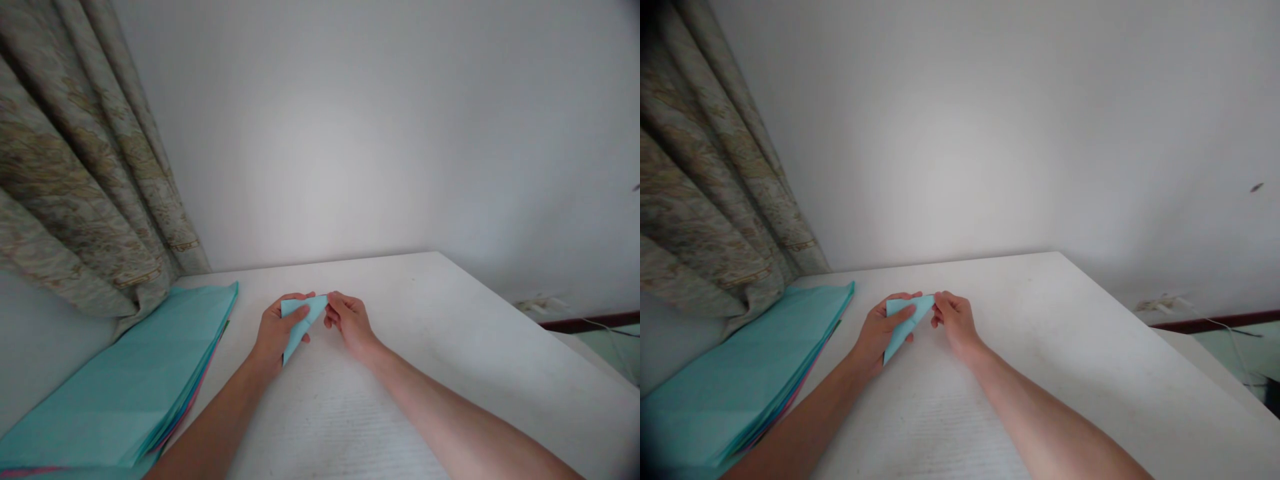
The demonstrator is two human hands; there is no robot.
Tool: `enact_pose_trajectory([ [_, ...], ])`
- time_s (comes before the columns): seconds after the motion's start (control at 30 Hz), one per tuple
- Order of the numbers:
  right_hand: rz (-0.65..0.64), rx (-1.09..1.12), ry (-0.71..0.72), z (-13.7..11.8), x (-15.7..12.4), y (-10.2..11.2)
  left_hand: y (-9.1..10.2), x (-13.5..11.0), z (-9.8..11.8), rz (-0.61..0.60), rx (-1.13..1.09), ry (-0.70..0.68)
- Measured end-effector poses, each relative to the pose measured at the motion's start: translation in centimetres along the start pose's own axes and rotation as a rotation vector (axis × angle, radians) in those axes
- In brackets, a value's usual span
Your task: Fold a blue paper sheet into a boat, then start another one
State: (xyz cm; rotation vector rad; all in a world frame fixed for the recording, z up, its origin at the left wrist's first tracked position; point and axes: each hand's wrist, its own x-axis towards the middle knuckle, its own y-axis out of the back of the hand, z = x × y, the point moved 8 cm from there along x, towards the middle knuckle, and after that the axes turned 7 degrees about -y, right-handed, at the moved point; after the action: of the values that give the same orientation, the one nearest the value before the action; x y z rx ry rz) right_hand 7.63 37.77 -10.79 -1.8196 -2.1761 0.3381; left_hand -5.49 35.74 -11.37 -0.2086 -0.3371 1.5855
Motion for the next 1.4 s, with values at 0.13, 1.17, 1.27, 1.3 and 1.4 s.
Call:
enact_pose_trajectory([
  [0.13,-0.058,-0.071,0.013,-0.1,-0.2,-0.6,0.0,0.0,0.0,0.003,-0.02,0.014],
  [1.17,0.084,-0.255,-0.009,0.5,0.0,0.6,1.3,0.4,-1.6,0.065,0.062,0.052],
  [1.27,0.114,-0.186,-0.018,0.3,0.0,0.9,1.2,0.5,-1.6,0.043,0.094,0.041],
  [1.3,0.141,-0.146,-0.02,0.2,0.0,1.2,1.1,0.5,-1.6,0.031,0.113,0.044],
  [1.4,0.21,-0.068,-0.028,0.0,0.0,1.8,1.1,0.4,-1.7,0.015,0.151,0.064],
])
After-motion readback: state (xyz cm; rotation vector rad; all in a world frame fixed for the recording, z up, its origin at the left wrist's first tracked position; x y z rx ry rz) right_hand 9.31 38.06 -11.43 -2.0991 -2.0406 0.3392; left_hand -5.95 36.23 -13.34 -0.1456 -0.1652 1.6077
